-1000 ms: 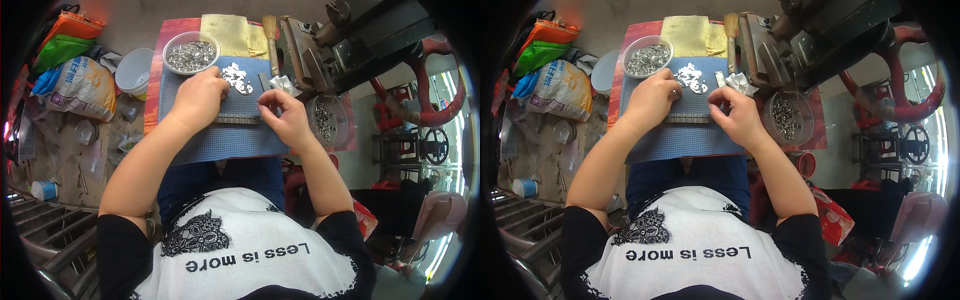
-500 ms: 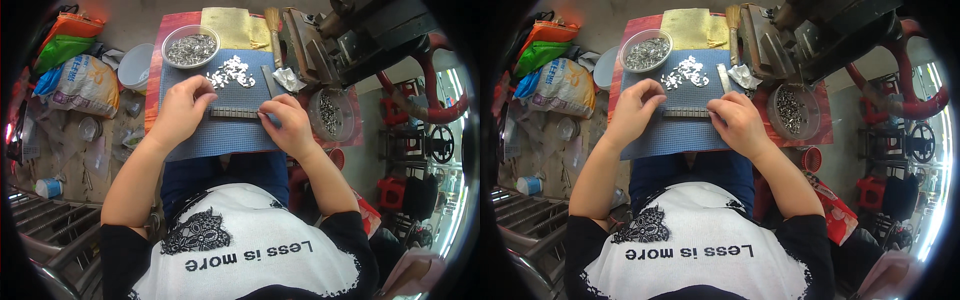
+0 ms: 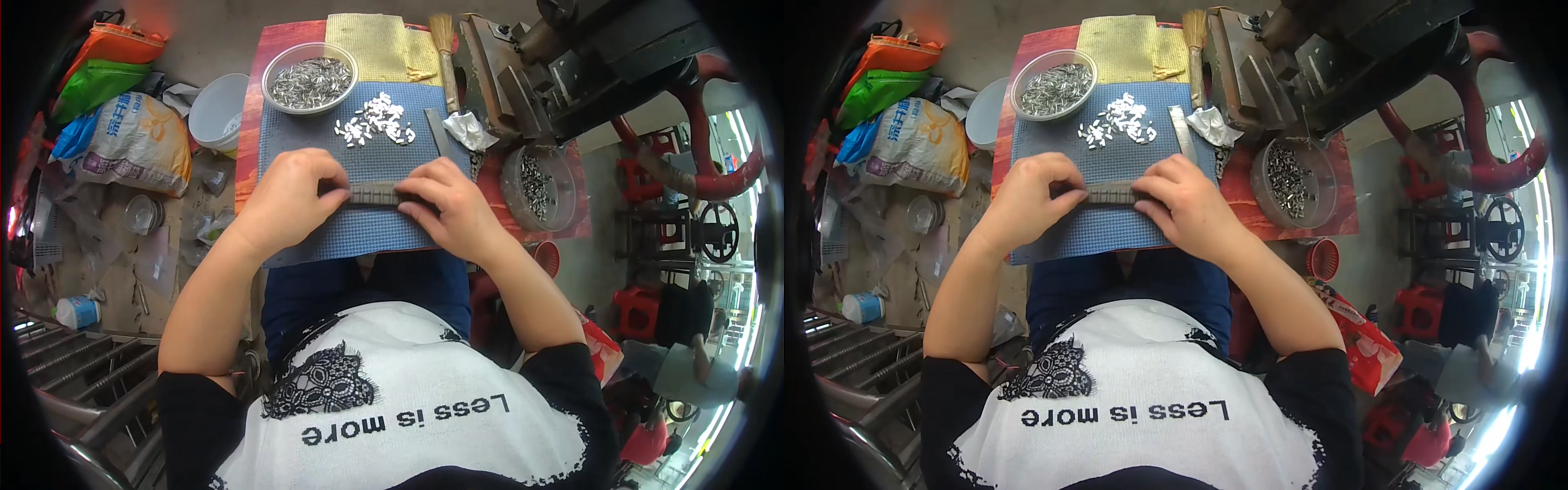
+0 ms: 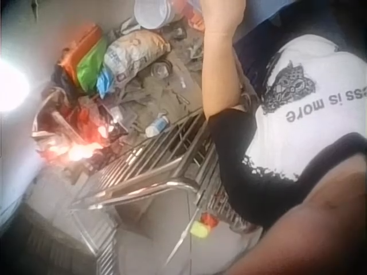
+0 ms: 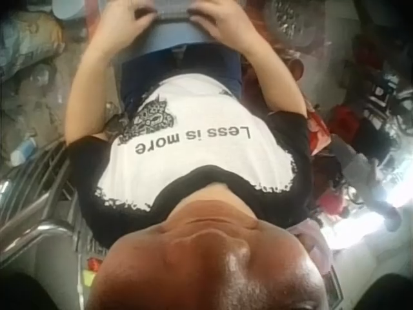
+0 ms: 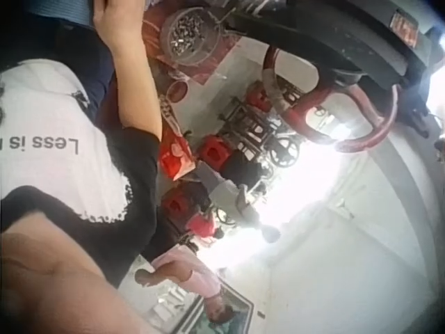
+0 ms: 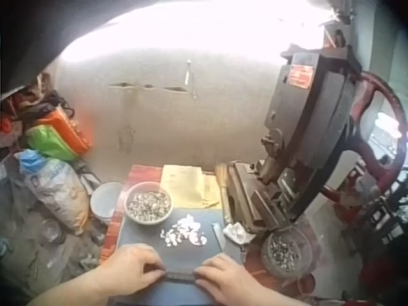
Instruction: The recorder is placing small metal fasteners into an alignment tool and then using a manual press to secure them.
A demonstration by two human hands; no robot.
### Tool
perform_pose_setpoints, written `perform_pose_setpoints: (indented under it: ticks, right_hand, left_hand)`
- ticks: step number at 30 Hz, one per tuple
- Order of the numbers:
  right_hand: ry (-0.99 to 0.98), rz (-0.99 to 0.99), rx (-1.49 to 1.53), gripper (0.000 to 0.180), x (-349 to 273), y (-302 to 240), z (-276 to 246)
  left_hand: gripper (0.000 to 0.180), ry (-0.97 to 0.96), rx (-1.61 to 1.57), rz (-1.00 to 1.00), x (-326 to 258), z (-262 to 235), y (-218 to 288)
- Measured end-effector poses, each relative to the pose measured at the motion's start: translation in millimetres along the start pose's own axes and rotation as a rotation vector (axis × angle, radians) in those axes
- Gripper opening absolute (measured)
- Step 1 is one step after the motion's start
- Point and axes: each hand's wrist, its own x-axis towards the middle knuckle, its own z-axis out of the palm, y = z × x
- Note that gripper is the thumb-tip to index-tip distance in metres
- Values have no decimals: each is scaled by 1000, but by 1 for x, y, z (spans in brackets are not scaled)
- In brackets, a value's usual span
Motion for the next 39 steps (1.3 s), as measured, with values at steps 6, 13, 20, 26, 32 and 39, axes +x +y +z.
perform_pose_setpoints:
  ticks: [6,13,20,26,32,39]
  right_hand:
    - [104,122,7,21,20,12,-6]
    - [92,179,-118,12,51,40,-2]
    - [145,138,-147,6,44,27,-5]
    - [189,293,250,13,9,-2,3]
    - [201,100,94,16,-7,0,11]
    - [152,158,161,11,-9,1,8]
  left_hand:
    - [9,51,-9,-29,-7,3,-1]
    - [11,225,30,-30,17,3,-8]
    - [10,274,251,-43,36,23,-16]
    - [14,356,269,106,28,26,-19]
    - [10,226,-127,-66,13,12,-6]
    - [8,109,-293,-125,-1,13,-1]
